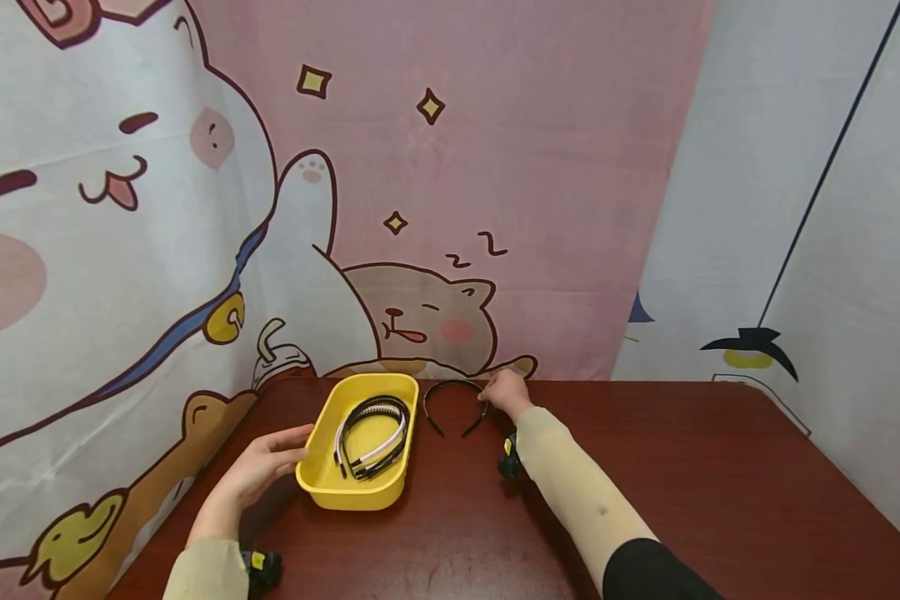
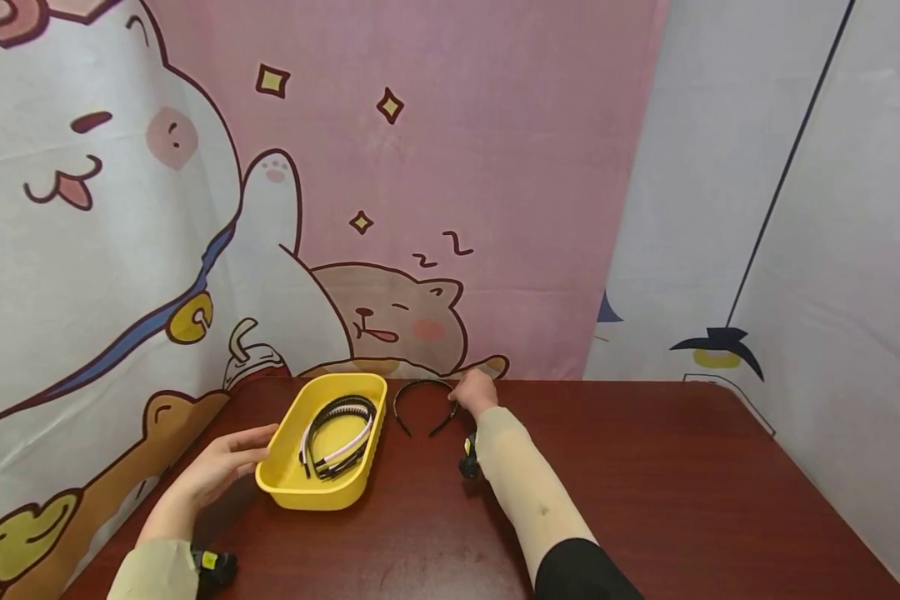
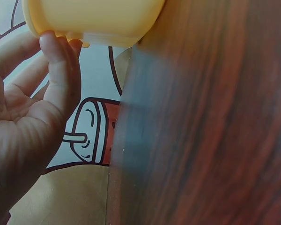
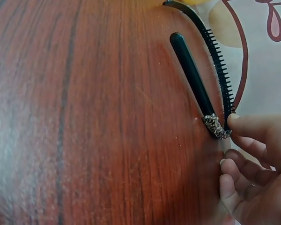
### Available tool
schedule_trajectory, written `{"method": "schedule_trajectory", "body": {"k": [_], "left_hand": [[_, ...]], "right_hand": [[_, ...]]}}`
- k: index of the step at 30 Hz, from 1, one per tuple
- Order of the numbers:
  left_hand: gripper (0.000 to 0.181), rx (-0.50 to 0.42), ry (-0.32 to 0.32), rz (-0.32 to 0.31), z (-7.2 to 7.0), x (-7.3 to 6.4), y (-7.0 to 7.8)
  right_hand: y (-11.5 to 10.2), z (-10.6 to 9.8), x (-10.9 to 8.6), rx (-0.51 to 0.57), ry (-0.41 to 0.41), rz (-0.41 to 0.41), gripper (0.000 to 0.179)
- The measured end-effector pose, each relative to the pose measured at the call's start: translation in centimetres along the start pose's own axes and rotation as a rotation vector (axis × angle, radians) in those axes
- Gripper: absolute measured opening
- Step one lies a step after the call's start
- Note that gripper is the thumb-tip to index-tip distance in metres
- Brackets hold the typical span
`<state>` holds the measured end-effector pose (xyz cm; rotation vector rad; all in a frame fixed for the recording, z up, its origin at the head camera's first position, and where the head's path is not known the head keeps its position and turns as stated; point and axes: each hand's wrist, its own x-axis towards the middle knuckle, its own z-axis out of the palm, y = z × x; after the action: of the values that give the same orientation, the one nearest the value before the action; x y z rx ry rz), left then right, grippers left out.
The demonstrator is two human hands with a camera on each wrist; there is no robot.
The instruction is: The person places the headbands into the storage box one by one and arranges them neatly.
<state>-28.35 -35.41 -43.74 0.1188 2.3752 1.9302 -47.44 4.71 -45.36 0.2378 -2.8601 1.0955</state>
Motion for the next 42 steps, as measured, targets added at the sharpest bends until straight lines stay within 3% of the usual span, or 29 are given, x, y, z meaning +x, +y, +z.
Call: {"method": "schedule_trajectory", "body": {"k": [14,25,32,42], "left_hand": [[0.057,0.027,0.01,-0.017,0.0,0.1,-0.2],[0.057,0.024,0.012,-0.02,0.0,0.0,0.0],[0.057,0.024,0.006,-0.016,0.1,0.0,0.0],[0.058,0.023,0.002,-0.01,0.0,0.0,-0.1]], "right_hand": [[0.7,-0.8,-0.3,0.009,-0.023,0.052,0.029],[0.4,-1.5,-0.7,0.003,-0.08,0.102,0.019],[0.4,-1.9,-0.8,0.095,-0.079,0.153,0.016],[1.0,-2.4,-0.7,0.25,-0.081,0.213,0.026]]}}
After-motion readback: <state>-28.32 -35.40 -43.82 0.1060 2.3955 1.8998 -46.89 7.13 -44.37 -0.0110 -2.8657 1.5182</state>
